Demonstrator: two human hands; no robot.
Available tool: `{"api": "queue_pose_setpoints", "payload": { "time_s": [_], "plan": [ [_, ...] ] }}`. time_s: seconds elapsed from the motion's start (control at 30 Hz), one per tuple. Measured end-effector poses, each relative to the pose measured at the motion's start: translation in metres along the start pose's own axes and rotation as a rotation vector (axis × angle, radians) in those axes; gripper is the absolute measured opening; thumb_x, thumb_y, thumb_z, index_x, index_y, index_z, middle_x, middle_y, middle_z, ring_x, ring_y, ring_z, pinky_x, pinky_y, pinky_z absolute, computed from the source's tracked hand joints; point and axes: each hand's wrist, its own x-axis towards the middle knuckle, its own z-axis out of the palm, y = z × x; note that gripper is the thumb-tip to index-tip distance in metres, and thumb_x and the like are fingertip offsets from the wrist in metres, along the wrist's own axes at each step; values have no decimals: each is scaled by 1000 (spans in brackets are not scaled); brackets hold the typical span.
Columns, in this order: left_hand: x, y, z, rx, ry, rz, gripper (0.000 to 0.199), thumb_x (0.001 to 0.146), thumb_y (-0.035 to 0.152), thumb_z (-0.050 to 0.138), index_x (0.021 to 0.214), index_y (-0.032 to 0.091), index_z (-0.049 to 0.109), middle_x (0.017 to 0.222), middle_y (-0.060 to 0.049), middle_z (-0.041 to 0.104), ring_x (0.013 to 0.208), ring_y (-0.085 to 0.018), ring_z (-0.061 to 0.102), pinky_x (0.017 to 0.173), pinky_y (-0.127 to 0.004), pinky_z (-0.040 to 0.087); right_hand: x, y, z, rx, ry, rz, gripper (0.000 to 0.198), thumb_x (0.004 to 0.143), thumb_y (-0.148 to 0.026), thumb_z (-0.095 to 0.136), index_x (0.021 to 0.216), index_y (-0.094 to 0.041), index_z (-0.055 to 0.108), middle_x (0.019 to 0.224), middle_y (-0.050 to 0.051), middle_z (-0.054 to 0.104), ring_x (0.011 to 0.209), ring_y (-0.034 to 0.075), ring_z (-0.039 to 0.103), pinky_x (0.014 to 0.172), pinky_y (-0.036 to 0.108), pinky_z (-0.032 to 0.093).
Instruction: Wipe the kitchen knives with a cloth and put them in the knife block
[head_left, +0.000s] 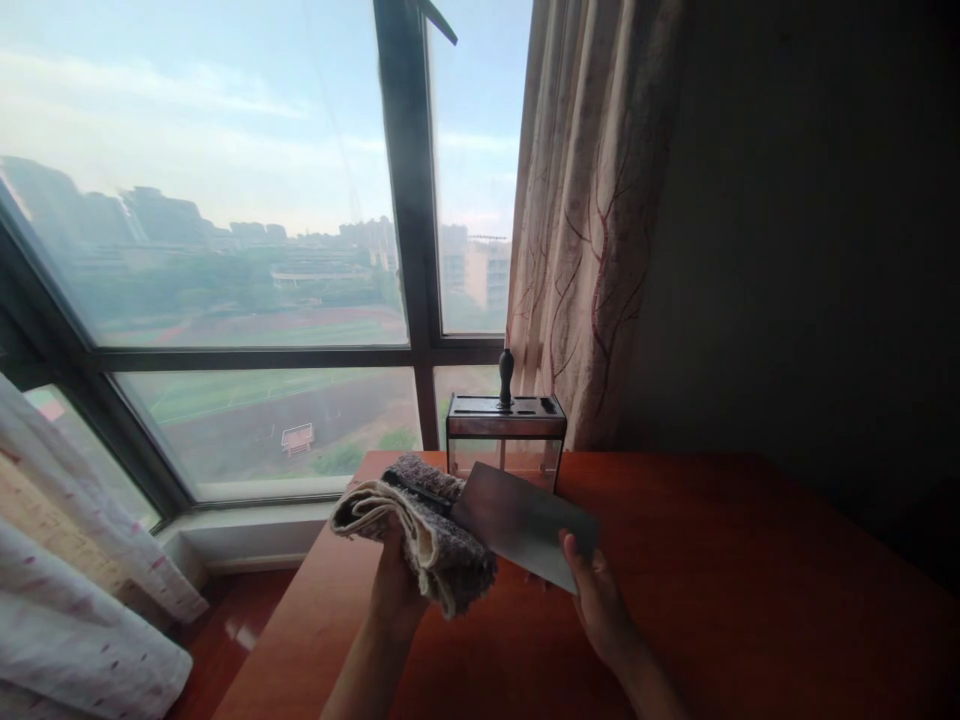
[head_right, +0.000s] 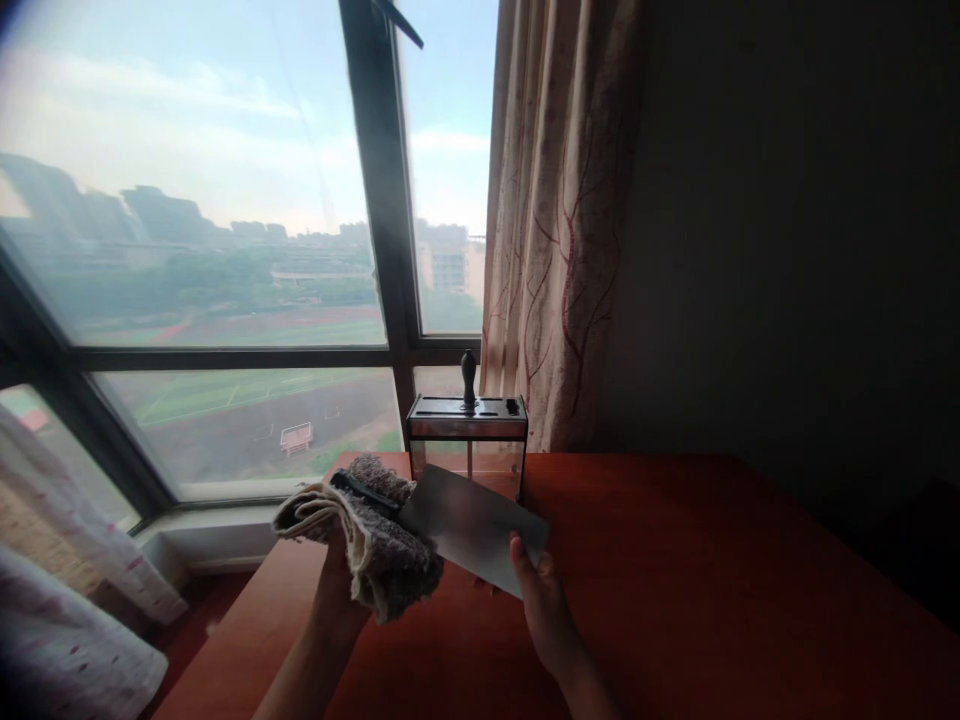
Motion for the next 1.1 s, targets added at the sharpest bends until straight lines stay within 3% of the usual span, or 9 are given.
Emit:
{"api": "queue_pose_setpoints", "payload": {
  "time_s": [0.1, 0.2, 0.3, 0.47, 0.63, 0.77, 0.83, 1.0, 1.1],
  "plan": [
    [0, -4, 9, -4, 5, 18, 34, 92, 29, 47, 122, 20, 60, 96, -8, 75, 104, -27, 66, 95, -41, 50, 0, 11, -2, -21, -55, 41, 45, 81, -58, 58, 97, -16, 68, 80, 9, 72, 76, 26, 68, 71, 36, 54],
    [3, -6, 12, 10, 40, 95, 32, 88, 16, 51, 118, 16, 62, 91, -8, 76, 93, -24, 70, 91, -37, 53, -2, 17, -4, -135, -81, -19, 44, 76, -54, 66, 98, -16, 68, 88, 9, 72, 83, 27, 67, 80, 38, 52],
    [6, -5, 11, 39, 74, 187, 28, 86, 12, 53, 111, 16, 65, 84, -5, 76, 81, -20, 72, 82, -32, 57, -3, 13, -2, -320, -209, -107, 37, 79, -50, 65, 94, -16, 70, 85, 7, 72, 81, 26, 66, 76, 35, 53],
    [14, -2, 4, 113, 130, 269, 18, 83, 11, 56, 97, 14, 67, 77, -3, 74, 71, -17, 71, 74, -28, 58, -6, -9, 10, -578, -507, -486, 30, 93, -34, 48, 110, -20, 67, 101, 7, 71, 94, 23, 65, 85, 33, 51],
    [18, -1, -1, 127, 160, 276, 16, 81, 12, 59, 94, 13, 68, 78, -4, 74, 70, -17, 71, 76, -28, 57, -10, -13, 17, -752, -501, -732, 35, 92, -22, 50, 127, -26, 58, 108, 6, 72, 103, 22, 64, 91, 35, 51],
    [17, -1, 1, 105, 162, 286, 16, 81, 11, 59, 94, 13, 68, 79, -4, 74, 73, -18, 72, 77, -28, 57, -11, -9, 19, -715, -489, -699, 32, 94, -23, 46, 122, -24, 61, 108, 7, 71, 108, 23, 62, 93, 35, 49],
    [16, 1, 2, 113, 163, 295, 16, 81, 11, 59, 93, 13, 68, 77, -4, 74, 72, -18, 72, 76, -28, 57, -12, -5, 18, -636, -475, -596, 30, 94, -27, 45, 115, -22, 65, 105, 8, 71, 104, 23, 63, 91, 35, 49],
    [15, 15, 4, 111, 132, 331, 19, 81, 10, 56, 96, 13, 68, 74, -3, 74, 71, -18, 71, 77, -30, 58, -14, 9, 15, -460, -332, -257, 34, 90, -43, 50, 95, -17, 70, 80, 5, 69, 71, 20, 64, 63, 26, 51],
    [15, 25, 4, 71, 128, 372, 20, 83, 12, 55, 97, 14, 69, 75, -2, 74, 68, -16, 70, 79, -30, 57, -14, 6, 16, -456, -370, -271, 32, 90, -44, 50, 95, -18, 69, 83, 5, 69, 76, 20, 63, 68, 27, 50]
  ]
}}
